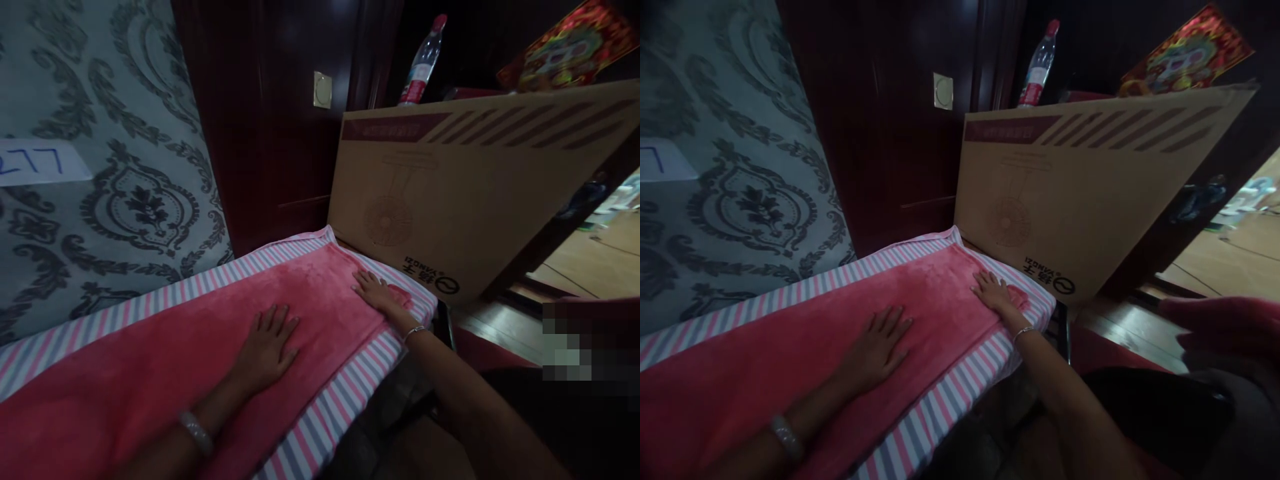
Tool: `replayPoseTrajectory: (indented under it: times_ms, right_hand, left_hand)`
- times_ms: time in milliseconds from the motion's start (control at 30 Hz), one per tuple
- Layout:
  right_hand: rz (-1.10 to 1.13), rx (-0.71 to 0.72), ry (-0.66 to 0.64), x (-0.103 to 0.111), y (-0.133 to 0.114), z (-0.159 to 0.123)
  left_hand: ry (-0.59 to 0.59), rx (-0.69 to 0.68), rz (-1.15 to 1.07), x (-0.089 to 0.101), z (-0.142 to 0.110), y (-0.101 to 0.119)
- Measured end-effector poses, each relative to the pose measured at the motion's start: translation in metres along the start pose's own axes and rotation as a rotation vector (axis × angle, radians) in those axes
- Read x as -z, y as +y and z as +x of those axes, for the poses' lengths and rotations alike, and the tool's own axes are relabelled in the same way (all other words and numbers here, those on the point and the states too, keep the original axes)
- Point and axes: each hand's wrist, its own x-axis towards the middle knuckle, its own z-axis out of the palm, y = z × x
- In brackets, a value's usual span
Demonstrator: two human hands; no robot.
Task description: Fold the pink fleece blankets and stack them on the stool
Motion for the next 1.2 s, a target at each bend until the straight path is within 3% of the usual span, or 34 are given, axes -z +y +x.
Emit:
replayPoseTrajectory:
  times_ms: [200,333,433,533,633,700,800,967,1067,1200]
  right_hand:
    - [0.129,-0.073,0.144,0.022,-0.011,0.047]
    - [0.134,-0.156,0.137,0.016,-0.028,0.084]
    - [0.113,-0.239,0.107,0.008,-0.032,0.103]
    - [0.099,-0.279,0.083,0.007,-0.029,0.117]
    - [0.101,-0.258,0.069,0.010,-0.027,0.130]
    - [0.110,-0.221,0.068,0.011,-0.028,0.137]
    - [0.121,-0.184,0.088,0.007,-0.033,0.140]
    - [0.115,-0.184,0.226,0.001,-0.039,0.129]
    - [0.088,-0.204,0.299,0.015,-0.033,0.134]
    - [0.081,-0.197,0.369,0.040,-0.020,0.161]
  left_hand:
    - [0.033,-0.014,-0.021,-0.004,-0.003,-0.001]
    - [-0.014,-0.016,-0.049,-0.002,-0.005,0.000]
    - [-0.053,-0.058,-0.103,0.007,0.002,-0.012]
    - [-0.033,0.036,-0.095,0.027,0.021,-0.047]
    - [-0.036,0.377,0.013,0.047,0.042,-0.099]
    - [-0.137,0.524,0.008,0.054,0.051,-0.131]
    - [-0.272,0.604,-0.049,0.052,0.052,-0.157]
    - [-0.292,0.628,-0.010,0.042,0.047,-0.151]
    - [-0.217,0.652,0.048,0.049,0.058,-0.147]
    - [-0.120,0.683,0.124,0.058,0.087,-0.153]
